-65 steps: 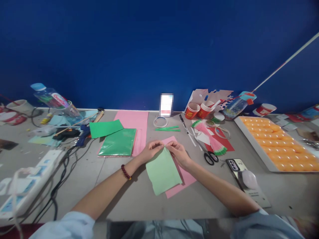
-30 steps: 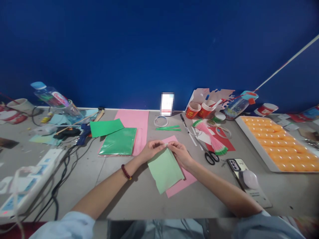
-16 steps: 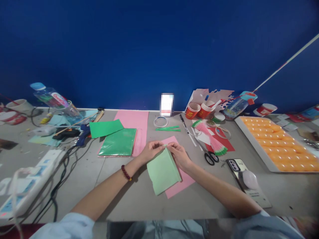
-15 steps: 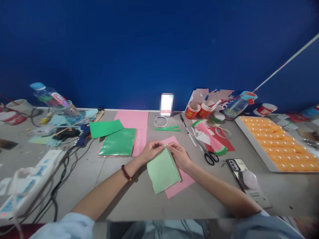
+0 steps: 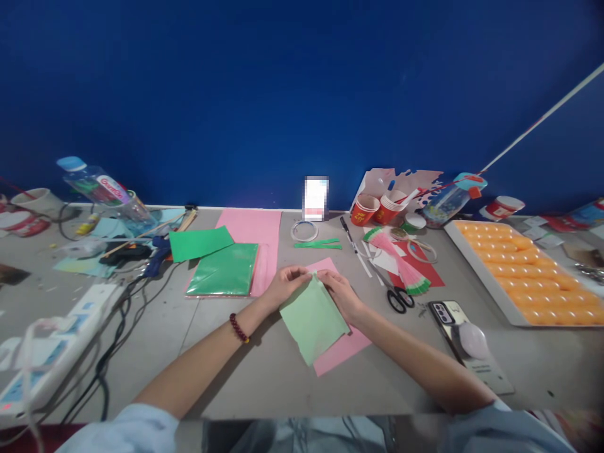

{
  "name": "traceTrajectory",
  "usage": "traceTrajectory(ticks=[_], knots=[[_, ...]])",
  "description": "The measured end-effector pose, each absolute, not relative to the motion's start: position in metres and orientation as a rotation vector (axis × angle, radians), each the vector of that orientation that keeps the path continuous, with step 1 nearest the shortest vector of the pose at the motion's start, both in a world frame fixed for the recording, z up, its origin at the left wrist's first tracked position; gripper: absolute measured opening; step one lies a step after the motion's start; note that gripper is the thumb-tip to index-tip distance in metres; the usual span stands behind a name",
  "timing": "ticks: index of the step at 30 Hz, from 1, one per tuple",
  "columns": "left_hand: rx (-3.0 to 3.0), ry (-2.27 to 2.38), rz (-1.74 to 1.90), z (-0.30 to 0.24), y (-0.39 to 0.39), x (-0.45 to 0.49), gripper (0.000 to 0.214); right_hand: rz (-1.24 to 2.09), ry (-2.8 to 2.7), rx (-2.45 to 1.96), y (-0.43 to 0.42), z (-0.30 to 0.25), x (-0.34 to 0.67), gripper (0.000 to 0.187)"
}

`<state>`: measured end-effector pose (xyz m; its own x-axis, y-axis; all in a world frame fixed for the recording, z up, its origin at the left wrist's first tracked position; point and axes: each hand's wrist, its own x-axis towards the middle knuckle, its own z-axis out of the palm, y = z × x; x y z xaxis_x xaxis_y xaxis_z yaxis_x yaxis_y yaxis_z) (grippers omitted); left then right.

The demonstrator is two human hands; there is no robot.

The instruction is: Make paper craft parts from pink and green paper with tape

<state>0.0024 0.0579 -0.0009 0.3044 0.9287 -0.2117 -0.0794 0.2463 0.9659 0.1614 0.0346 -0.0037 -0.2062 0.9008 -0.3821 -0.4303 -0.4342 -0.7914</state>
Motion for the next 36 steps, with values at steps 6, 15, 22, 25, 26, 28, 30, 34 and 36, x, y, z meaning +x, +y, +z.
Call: traceTrajectory(ticks=[6, 15, 22, 25, 26, 28, 30, 34, 36], knots=[[1.122, 1.006, 0.817, -0.006, 0.06, -0.001, 0.035, 1.772, -0.689, -1.042, 0.035, -0.006, 0.162, 0.028], [1.151, 0.99, 0.755, -0.01, 0.061, -0.003, 0.036, 1.765, -0.706, -1.039, 0.034, -0.006, 0.16, 0.028], [1.123, 0.969, 0.793, -0.009, 0.06, -0.002, 0.035, 1.763, -0.689, -1.01, 0.033, -0.013, 0.159, 0.027], [1.1, 0.958, 0.809, -0.007, 0.059, -0.001, 0.035, 1.766, -0.688, -1.003, 0.033, -0.014, 0.159, 0.027], [1.091, 0.955, 0.811, -0.007, 0.059, -0.001, 0.035, 1.767, -0.687, -1.004, 0.033, -0.014, 0.159, 0.027], [1.078, 0.955, 0.813, -0.006, 0.059, -0.001, 0.035, 1.77, -0.687, -1.01, 0.034, -0.014, 0.16, 0.027], [1.071, 0.968, 0.813, -0.006, 0.059, 0.0, 0.035, 1.768, -0.679, -1.015, 0.034, -0.014, 0.16, 0.026], [1.064, 1.002, 0.812, -0.003, 0.059, 0.0, 0.035, 1.791, -0.671, -1.019, 0.035, -0.011, 0.162, 0.026], [1.073, 1.006, 0.812, -0.002, 0.059, 0.0, 0.034, 1.804, -0.683, -1.035, 0.035, -0.01, 0.163, 0.028]])
